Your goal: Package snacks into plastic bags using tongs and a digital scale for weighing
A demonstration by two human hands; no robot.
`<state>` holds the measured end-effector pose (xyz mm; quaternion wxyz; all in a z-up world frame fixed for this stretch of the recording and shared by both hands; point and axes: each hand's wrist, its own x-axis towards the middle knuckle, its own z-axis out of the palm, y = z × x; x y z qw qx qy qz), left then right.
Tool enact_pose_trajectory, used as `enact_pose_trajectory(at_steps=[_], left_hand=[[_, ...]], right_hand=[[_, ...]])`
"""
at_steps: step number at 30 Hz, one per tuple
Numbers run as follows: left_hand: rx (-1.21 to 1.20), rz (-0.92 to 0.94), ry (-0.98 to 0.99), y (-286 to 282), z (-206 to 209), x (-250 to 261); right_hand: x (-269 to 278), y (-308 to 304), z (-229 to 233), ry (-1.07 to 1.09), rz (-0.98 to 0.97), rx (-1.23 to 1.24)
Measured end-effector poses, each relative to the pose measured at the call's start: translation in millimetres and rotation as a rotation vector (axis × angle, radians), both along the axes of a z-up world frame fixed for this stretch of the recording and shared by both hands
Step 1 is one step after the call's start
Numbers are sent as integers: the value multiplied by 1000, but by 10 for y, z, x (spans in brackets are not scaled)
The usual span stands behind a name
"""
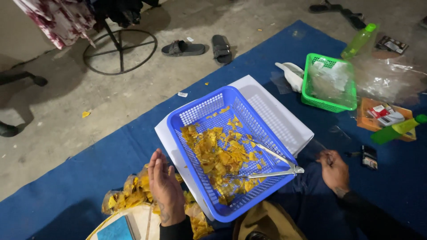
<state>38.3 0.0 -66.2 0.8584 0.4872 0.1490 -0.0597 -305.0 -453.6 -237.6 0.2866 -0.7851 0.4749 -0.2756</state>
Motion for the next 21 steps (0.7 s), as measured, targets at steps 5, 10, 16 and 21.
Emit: enact_pose_trajectory(at_steps=[5, 10, 16, 21], left_hand=[[35, -127, -108, -18, 126, -98], [84, -324, -369, -71, -60, -120], [114, -287, -306, -112, -42, -129], [255, -272, -300, -151, -552, 42]], right_hand=[[-39, -72, -139, -28, 58, -88], [14, -39, -42, -12, -41, 72], [-35, -189, -358, -153, 78, -36], [-28, -81, -196, -146, 22, -21]])
